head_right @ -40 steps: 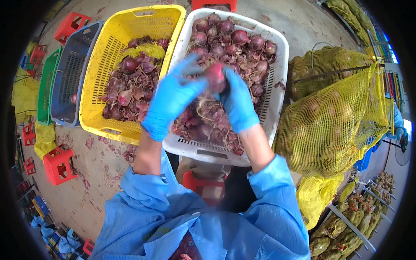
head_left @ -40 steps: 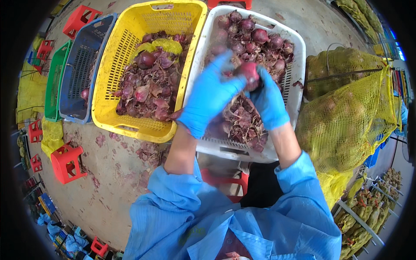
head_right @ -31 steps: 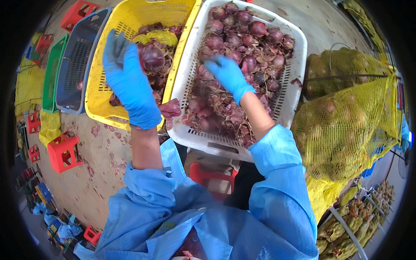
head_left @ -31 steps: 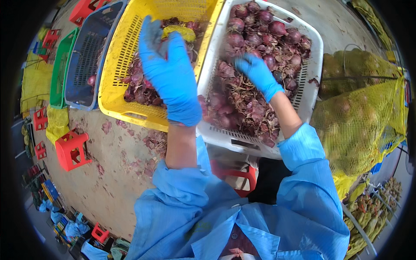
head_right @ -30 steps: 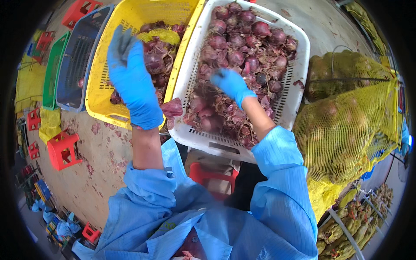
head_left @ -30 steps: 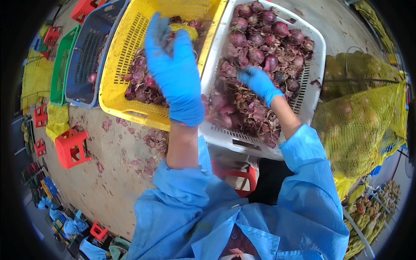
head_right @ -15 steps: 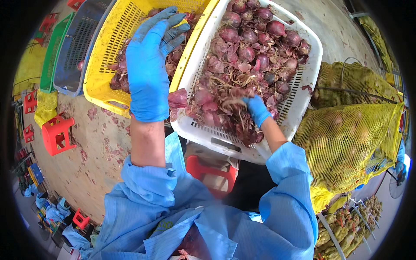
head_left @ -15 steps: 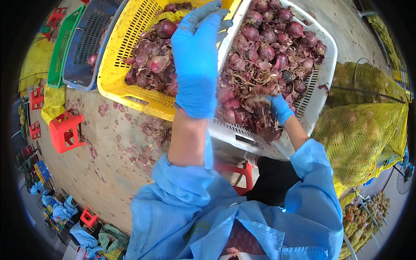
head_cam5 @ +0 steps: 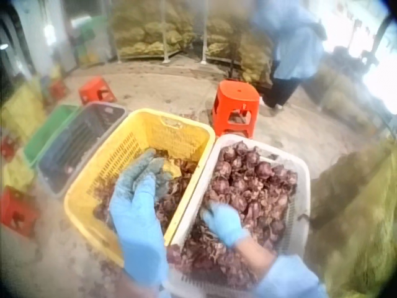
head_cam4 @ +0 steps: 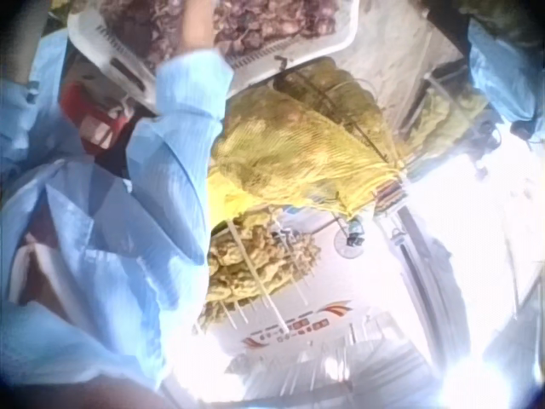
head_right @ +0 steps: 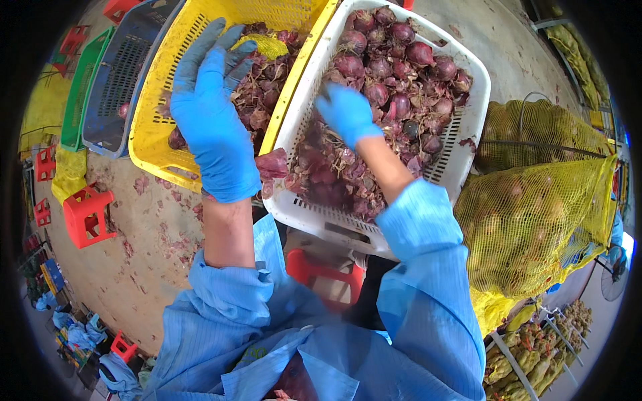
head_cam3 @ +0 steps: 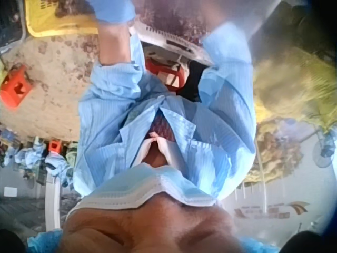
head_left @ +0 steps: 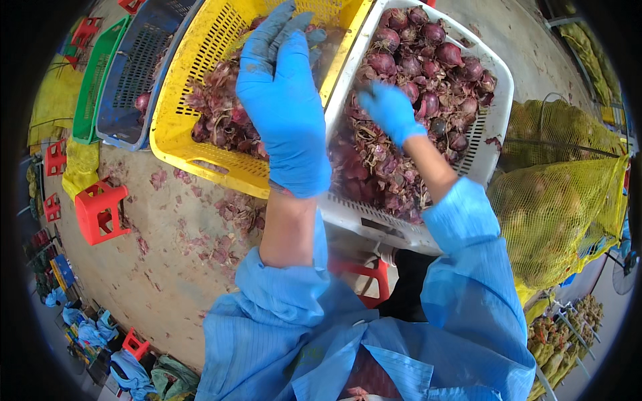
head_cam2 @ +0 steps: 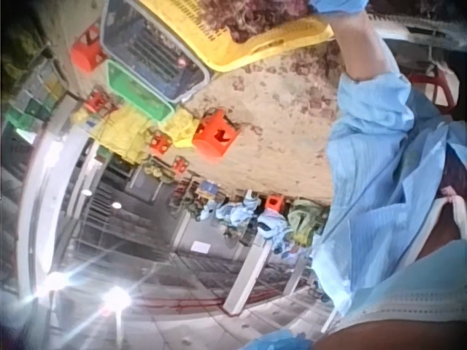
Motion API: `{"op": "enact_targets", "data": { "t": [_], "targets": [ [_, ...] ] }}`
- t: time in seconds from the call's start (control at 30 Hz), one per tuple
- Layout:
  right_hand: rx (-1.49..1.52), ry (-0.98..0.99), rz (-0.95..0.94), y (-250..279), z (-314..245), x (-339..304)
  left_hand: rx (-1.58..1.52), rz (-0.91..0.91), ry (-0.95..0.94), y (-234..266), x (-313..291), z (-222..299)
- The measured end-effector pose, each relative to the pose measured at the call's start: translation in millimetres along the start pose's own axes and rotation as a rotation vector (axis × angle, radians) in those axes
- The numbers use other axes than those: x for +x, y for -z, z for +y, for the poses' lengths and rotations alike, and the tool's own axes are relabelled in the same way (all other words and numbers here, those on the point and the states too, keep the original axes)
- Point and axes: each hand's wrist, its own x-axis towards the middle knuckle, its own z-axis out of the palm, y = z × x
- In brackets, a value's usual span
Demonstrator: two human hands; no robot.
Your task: The person sorts and peels red onions by hand, removing outer skins and placing cleaned onions into a large yellow mesh bag.
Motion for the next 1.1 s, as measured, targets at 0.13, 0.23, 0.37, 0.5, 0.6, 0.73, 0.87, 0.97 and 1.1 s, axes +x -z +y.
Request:
{"op": "enact_targets", "data": {
  "t": [0.13,0.23,0.37,0.5,0.6,0.73,0.87,0.97,1.1],
  "targets": [
    [-0.511,0.061,-0.766,-42,68,-117,-0.010,-0.020,0.063,6,-3,2],
    [-0.632,0.291,-0.472,-79,120,-183,-0.043,-0.057,0.123,11,-3,-1],
    [-0.587,0.183,-0.493,-66,105,-176,-0.109,-0.022,0.217,7,-4,-1],
    [-0.529,0.025,-0.551,-67,110,-158,-0.083,-0.051,0.258,-2,-7,0],
    [-0.489,0.026,-0.542,-69,115,-153,-0.096,-0.081,0.260,-5,-9,-4],
    [-0.278,-0.019,-0.387,-77,138,-147,-0.103,-0.092,0.299,-8,-10,-8],
    [0.287,-0.341,-0.354,-82,182,-122,-0.127,-0.124,0.285,-8,-7,-10],
    [1.064,-0.723,-0.283,-26,99,-81,-0.108,-0.094,0.287,2,-7,-9],
    [1.404,-0.241,-0.367,47,-34,-33,-0.147,-0.074,0.320,-3,-3,-14]
  ]
}}
